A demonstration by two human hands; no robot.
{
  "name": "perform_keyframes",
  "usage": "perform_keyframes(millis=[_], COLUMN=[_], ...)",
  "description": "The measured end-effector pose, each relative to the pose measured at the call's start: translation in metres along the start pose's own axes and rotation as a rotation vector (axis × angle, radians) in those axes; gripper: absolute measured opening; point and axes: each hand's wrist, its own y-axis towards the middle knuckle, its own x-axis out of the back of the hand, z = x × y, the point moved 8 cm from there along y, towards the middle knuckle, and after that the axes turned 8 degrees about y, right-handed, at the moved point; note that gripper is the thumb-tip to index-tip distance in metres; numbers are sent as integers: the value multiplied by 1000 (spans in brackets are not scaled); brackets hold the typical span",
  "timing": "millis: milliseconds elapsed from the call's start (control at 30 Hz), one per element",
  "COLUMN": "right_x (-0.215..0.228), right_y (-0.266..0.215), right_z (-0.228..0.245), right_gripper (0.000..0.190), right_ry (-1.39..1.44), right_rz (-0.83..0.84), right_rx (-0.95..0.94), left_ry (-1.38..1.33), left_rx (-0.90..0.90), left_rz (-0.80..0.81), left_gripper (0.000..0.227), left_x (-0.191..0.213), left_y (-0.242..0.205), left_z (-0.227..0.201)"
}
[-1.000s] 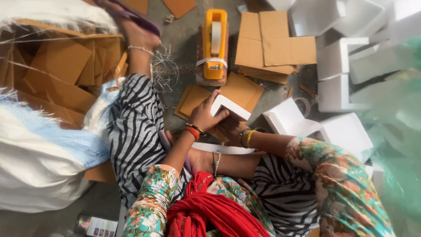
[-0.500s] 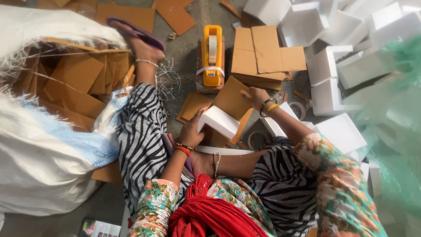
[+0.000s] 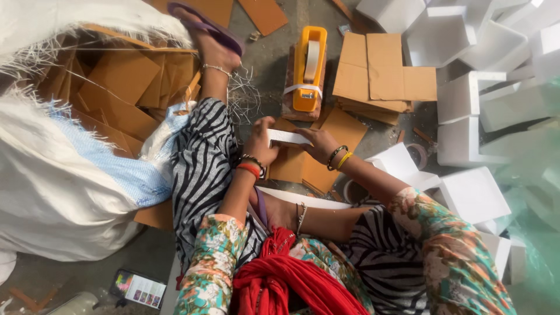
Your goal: The person assembles small cardboard boxes by inserting white foam inserts and sealing the flaps with a tape dispenser. The person works on the floor surrounded by materials.
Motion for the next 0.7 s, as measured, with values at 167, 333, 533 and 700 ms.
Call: perform_keyframes(millis=[167,333,533,700], right_x=[38,73,56,-42], right_y=[15,68,29,-73], right_z=[-39,-88,-49,-67], right_gripper=[36,36,39,45], right_ry=[432,792,846,868], right_rz=[-389,-542,-488,-366], right_rx=[76,-354,-481,-828], left_ry=[-136,-224,-208,-174], left_rx=[-222,-151,-155,-165], left_rz=[-140,-139,-123,-96], left_gripper=[58,60,60,64], left_x=[-7,-18,-15,-13], left_y=[6,9,17,27], left_z=[-1,3,-1,-3])
